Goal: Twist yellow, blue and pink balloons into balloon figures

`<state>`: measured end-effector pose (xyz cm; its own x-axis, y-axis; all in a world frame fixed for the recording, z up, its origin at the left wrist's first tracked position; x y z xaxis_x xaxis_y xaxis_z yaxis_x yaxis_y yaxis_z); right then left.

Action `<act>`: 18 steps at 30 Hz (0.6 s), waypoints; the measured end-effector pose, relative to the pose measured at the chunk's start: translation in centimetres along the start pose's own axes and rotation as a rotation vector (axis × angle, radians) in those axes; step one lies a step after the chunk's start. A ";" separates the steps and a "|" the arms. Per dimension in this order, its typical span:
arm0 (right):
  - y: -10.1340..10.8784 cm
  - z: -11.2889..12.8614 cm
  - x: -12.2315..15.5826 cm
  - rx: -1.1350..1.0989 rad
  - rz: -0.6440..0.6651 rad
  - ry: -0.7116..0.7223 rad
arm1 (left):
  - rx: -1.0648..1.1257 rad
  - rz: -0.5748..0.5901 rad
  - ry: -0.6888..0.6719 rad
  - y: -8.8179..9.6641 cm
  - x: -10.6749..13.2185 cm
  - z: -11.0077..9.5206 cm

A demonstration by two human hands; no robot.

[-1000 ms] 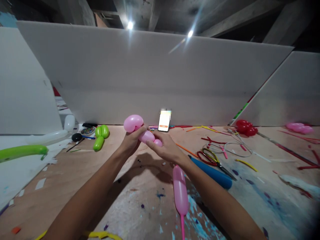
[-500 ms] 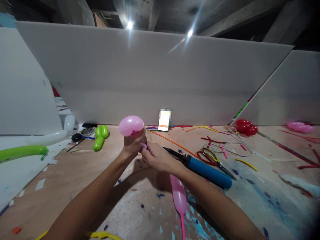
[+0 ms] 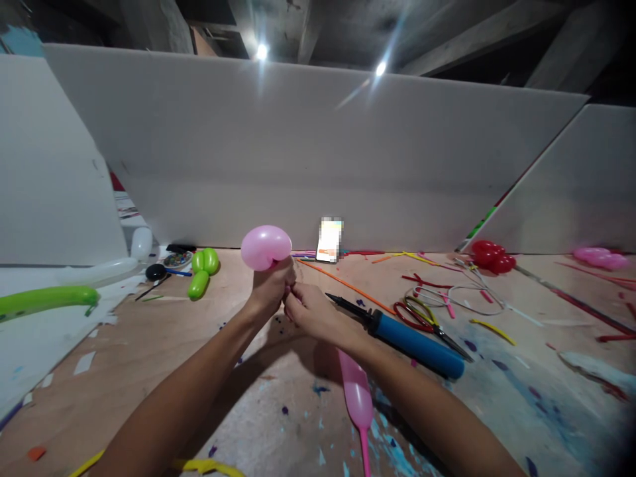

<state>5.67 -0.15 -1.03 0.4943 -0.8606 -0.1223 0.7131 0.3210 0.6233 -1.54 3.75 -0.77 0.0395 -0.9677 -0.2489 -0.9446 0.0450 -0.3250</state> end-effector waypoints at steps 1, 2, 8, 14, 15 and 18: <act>0.1 -0.3 -0.2 -0.028 -0.011 0.006 | 0.014 0.009 -0.002 -0.1 0.0 0.0; 0.4 -0.5 -0.3 -0.051 -0.019 0.014 | 0.027 0.024 0.001 -0.1 -0.1 -0.1; 2.4 -0.5 -0.3 -0.122 0.011 0.097 | 0.112 0.156 0.074 -0.2 -0.8 -0.4; 3.6 -0.9 -0.3 -0.214 0.004 0.122 | 0.092 0.380 0.038 -1.5 -0.9 -1.0; 3.7 -1.0 -0.3 -0.230 -0.010 0.127 | 0.066 0.374 0.031 -1.4 -1.0 -0.8; 3.6 -1.2 -0.6 -0.250 -0.045 0.144 | -0.028 0.283 -0.001 -0.8 -1.4 -0.5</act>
<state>8.55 1.99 0.32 0.5124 -0.8169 -0.2649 0.8274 0.3871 0.4068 -1.02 4.92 0.30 -0.2269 -0.9172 -0.3274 -0.9269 0.3066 -0.2166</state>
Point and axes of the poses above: each hand's wrist, its own x-axis away from the middle knuckle, its own y-axis out of the back of the hand, z = x × y, the point moved 9 cm from there along -x, towards the middle knuckle, and after that the axes turned 3 degrees about z, right-handed, at the moved point
